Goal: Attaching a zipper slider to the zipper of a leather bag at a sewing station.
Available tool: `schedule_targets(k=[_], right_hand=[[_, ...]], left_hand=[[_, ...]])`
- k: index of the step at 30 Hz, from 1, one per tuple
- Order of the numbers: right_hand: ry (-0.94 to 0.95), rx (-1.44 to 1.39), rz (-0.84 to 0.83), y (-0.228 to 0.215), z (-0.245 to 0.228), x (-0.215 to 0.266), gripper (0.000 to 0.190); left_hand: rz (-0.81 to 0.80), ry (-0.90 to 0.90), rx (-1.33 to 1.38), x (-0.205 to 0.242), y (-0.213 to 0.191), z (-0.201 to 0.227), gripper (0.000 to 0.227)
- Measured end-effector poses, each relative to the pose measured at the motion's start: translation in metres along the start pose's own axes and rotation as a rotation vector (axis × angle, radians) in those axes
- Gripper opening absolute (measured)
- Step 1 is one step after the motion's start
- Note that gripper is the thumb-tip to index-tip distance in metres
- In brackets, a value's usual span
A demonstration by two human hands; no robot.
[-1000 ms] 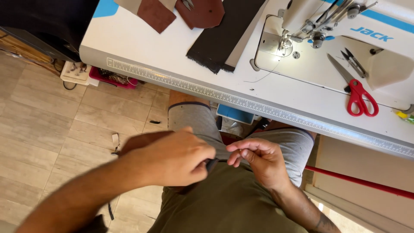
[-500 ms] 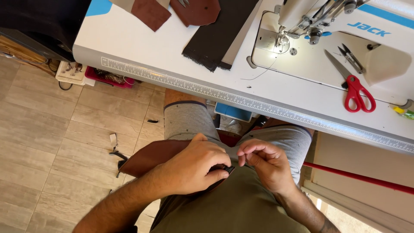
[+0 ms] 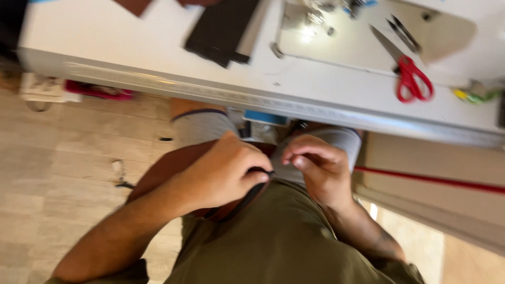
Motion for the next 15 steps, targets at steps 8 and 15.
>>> schedule_targets(k=[8, 15], right_hand=[[0.171, 0.062, -0.135, 0.008, 0.002, 0.003, 0.009], [0.291, 0.094, -0.211, 0.019, 0.011, 0.001, 0.009]], left_hand=[[0.055, -0.051, 0.071, 0.0, 0.005, -0.018, 0.009], [0.096, -0.003, 0.088, 0.0, 0.006, -0.026, 0.006]])
Point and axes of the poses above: each hand's wrist, its own x-axis away from the middle knuckle, its own y-axis out of the palm, z = x × y, the point moved 9 cm from there along -x, towards the middle knuckle, and after that the axes turned 10 degrees about x, right-handed, at the moved point
